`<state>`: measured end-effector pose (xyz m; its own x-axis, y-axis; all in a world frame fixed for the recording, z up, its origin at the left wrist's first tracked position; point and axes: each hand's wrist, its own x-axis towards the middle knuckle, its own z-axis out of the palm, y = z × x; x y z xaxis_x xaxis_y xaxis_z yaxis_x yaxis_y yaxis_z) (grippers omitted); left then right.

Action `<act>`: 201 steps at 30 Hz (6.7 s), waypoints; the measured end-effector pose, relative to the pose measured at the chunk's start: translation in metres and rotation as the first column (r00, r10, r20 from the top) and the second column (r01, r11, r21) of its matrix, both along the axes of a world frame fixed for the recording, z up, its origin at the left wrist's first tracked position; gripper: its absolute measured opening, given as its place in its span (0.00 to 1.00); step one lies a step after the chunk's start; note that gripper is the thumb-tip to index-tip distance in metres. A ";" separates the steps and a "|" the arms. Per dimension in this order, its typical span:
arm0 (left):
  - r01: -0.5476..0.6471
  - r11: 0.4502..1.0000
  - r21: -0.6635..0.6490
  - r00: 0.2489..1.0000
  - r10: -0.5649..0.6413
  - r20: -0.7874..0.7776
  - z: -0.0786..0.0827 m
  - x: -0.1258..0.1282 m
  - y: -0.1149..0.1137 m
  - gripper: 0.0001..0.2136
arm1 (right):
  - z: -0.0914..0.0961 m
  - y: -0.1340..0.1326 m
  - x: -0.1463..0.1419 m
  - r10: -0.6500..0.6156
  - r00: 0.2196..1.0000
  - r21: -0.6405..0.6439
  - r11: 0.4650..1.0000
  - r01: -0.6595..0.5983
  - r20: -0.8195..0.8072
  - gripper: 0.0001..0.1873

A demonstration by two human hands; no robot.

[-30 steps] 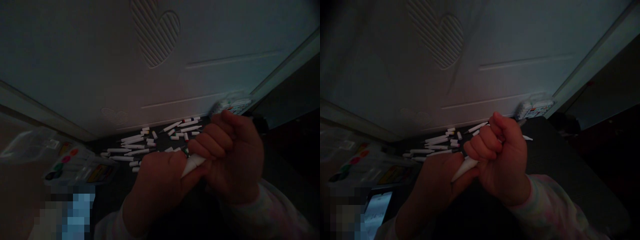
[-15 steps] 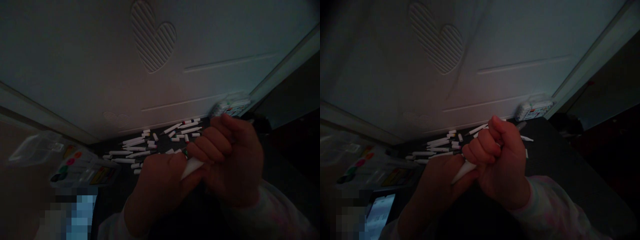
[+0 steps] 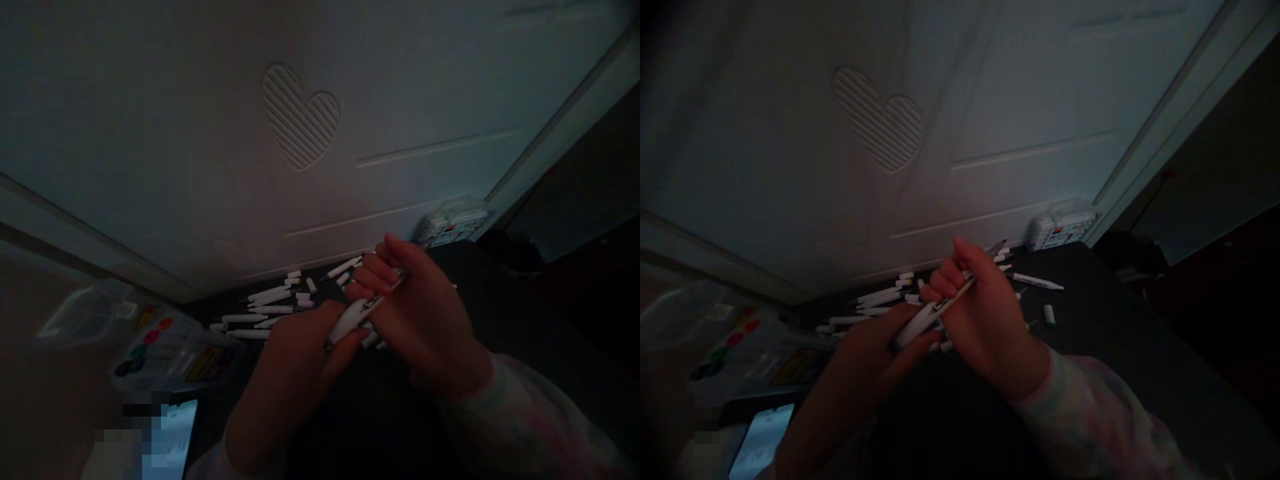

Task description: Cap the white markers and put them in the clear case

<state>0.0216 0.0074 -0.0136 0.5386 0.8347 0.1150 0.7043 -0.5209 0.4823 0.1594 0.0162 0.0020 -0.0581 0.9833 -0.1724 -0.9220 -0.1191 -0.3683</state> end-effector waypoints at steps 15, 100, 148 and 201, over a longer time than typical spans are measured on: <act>-0.014 0.954 0.299 1.000 0.022 -0.021 -0.003 0.005 -0.008 0.13 | 0.000 0.004 0.003 -0.014 0.995 -0.045 0.999 0.009 -0.102 0.19; -0.195 0.930 -0.312 0.912 0.289 0.291 -0.007 -0.040 0.022 0.12 | -0.092 0.049 0.011 -0.261 -0.750 -0.345 0.764 -0.545 0.607 0.12; -0.030 1.000 0.004 0.953 0.029 -0.302 -0.081 0.023 0.058 0.09 | -0.002 0.030 0.070 -0.073 0.943 0.109 0.993 0.040 0.323 0.10; -0.068 0.997 -0.025 0.784 0.038 -0.620 -0.075 -0.007 0.097 0.05 | 0.006 0.026 0.091 -0.210 0.956 0.206 0.964 0.168 0.205 0.06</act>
<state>0.0145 0.1042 -0.0884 0.4360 0.8601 -0.2647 0.8853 -0.4628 -0.0456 0.2503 0.0417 0.0081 0.1507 0.9882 0.0258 -0.8126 0.1387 -0.5660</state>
